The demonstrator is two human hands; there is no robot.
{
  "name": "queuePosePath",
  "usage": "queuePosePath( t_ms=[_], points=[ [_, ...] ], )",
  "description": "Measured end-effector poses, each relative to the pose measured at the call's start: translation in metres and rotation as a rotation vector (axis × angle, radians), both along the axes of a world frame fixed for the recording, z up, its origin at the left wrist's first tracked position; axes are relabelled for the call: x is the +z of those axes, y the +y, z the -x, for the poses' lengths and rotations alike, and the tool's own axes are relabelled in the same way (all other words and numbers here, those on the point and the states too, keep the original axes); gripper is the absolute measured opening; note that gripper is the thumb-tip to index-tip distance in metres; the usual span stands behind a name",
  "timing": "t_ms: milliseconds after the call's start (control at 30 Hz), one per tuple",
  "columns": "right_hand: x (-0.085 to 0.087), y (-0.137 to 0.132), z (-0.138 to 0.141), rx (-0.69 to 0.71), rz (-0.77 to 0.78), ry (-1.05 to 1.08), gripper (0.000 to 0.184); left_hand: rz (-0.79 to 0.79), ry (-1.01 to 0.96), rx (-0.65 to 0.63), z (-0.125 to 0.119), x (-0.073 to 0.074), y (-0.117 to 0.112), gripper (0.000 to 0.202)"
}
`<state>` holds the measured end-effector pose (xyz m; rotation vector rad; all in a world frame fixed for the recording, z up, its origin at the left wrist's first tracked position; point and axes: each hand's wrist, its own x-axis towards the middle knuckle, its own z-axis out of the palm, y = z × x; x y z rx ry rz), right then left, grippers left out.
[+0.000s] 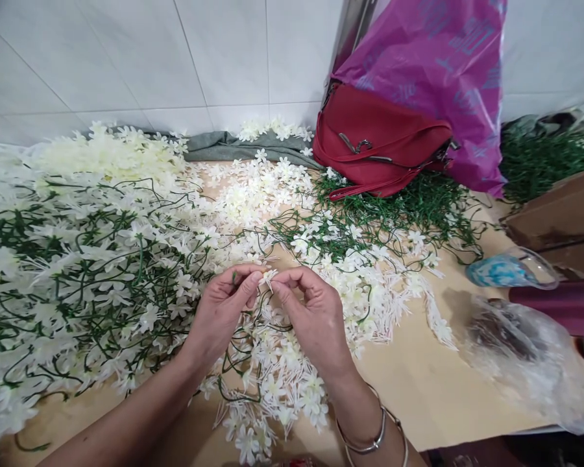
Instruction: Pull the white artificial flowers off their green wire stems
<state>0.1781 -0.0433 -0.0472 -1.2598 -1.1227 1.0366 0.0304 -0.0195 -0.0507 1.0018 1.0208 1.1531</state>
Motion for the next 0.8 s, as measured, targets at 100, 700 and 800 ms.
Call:
queuePosePath(
  t_ms=[100,700,800],
  points=[
    [-0.0009,0.0001,0.0012,-0.01,-0.002,0.035,0.005,-0.001,0.037,-0.003,0.0008,-0.0018,0.0003,0.022],
    [0.0006,0.0033,0.0061,-0.093,0.017,0.095,0.023,-0.016,0.136,-0.005,-0.0023,0.0002,-0.0014,0.022],
    [-0.0013,0.0039,0.0058,-0.103,0.019,0.117,0.023,0.008,0.119,-0.026,-0.0028,-0.0014,-0.0008,0.023]
  ],
)
